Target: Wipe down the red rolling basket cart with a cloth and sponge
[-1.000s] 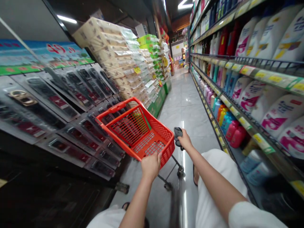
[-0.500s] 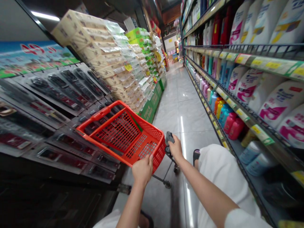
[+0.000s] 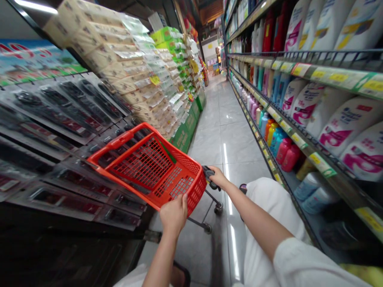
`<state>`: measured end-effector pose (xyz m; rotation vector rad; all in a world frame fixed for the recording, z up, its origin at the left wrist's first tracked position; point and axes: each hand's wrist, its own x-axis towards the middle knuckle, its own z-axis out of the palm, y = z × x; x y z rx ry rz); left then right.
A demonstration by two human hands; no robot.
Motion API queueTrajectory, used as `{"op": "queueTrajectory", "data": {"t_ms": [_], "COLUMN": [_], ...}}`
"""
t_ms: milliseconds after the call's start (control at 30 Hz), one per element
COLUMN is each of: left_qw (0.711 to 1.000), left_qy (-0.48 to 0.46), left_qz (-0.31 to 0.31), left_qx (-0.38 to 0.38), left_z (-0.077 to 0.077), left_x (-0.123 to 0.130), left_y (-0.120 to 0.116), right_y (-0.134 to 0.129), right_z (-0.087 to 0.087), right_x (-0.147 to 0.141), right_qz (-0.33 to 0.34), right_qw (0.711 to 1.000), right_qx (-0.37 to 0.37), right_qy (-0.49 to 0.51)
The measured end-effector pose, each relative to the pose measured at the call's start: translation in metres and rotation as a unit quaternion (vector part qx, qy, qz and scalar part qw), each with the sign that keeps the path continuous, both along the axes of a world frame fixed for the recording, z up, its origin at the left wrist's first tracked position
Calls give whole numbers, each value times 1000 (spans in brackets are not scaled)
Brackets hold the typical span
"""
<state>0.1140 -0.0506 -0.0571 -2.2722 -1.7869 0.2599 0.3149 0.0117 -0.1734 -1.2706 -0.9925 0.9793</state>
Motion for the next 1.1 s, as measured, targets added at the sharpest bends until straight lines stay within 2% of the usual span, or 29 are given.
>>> {"op": "queueTrajectory", "data": {"t_ms": [67, 100, 167, 300, 367, 400, 467, 533, 567, 600, 733, 767, 933, 1000, 1100], "left_qw": [1000, 1000, 1000, 999, 999, 999, 998, 998, 998, 998, 998, 998, 999, 1000, 1000], "left_qy": [5, 8, 13, 24, 29, 31, 35, 38, 39, 40, 30, 24, -5, -6, -5], "left_qz": [-5, -7, -11, -10, -7, -7, -7, -4, -3, -1, 8, 10, 17, 20, 23], "left_qx": [4, 9, 18, 34, 40, 40, 43, 49, 52, 54, 56, 53, 27, 18, 3], "left_z": [0, 0, -1, -3, -4, -5, -6, -8, -9, -9, -9, -8, -4, -3, -1], "left_x": [0, -1, -1, 0, 1, 1, 1, 1, 0, 0, 7, 10, 22, 25, 31], "left_y": [0, 0, 1, 2, 3, 4, 5, 5, 5, 6, 7, 7, 10, 10, 9], "right_y": [-9, -9, 0, 29, 34, 33, 25, 18, 15, 14, 19, 20, 14, 13, 14], "right_z": [-21, -25, -22, 0, 0, -5, -19, -28, -29, -27, -15, -15, -27, -24, -6], "right_x": [-11, -14, -12, 10, 14, 12, 2, -10, -14, -16, -4, -1, 1, 1, 7], "right_qz": [-15, -12, -8, 18, 39, 43, 31, -4, -23, -36, -39, -39, -32, -48, -101], "right_qw": [999, 998, 998, 997, 992, 992, 997, 996, 996, 997, 993, 994, 999, 999, 988], "right_qx": [-45, -58, -57, 74, 121, 110, 33, -46, -56, -40, 108, 106, -16, 8, 115], "right_qy": [-13, -16, -13, -12, -27, -40, -66, -72, -62, -47, 8, 8, -25, -12, -36]}}
